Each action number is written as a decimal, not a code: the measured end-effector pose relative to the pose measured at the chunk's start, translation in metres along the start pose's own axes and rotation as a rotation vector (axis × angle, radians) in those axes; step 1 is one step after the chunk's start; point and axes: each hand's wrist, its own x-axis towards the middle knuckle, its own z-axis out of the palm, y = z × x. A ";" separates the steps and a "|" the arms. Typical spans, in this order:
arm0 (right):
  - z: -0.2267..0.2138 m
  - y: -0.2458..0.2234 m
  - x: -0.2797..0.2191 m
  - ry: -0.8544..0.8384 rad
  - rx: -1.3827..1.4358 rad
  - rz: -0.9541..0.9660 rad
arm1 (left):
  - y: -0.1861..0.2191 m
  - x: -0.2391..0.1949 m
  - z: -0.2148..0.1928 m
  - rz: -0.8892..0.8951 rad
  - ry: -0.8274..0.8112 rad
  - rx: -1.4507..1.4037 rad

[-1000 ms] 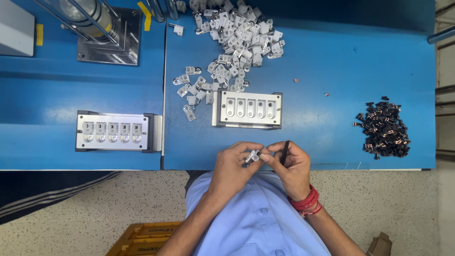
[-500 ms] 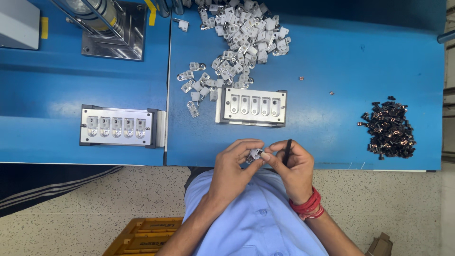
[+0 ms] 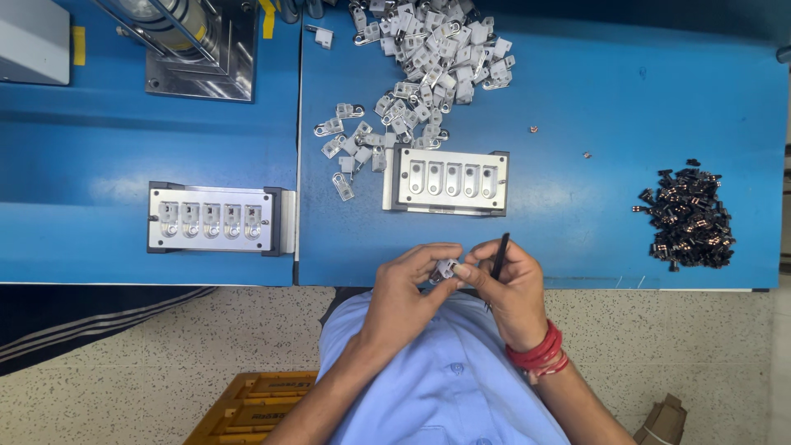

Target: The person assembles small electrical components by inserting metal pins into white plastic housings using tweezers. They place the assembled units into a metal tray and occasionally hand the tray to a coworker. The person also retrieves additional metal pins from a blue bin during the process.

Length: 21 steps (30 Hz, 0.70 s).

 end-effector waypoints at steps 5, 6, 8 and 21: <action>-0.017 0.000 0.006 -0.130 0.028 -0.047 | -0.016 -0.001 0.003 -0.136 -0.065 -0.223; -0.019 0.000 0.006 -0.132 0.020 -0.043 | -0.019 -0.001 0.005 -0.180 -0.057 -0.277; -0.021 0.001 0.006 -0.139 0.007 -0.037 | -0.022 0.000 0.010 -0.263 -0.038 -0.383; -0.034 -0.006 0.012 -0.195 -0.239 -0.201 | -0.025 0.002 0.022 -0.181 0.020 -0.410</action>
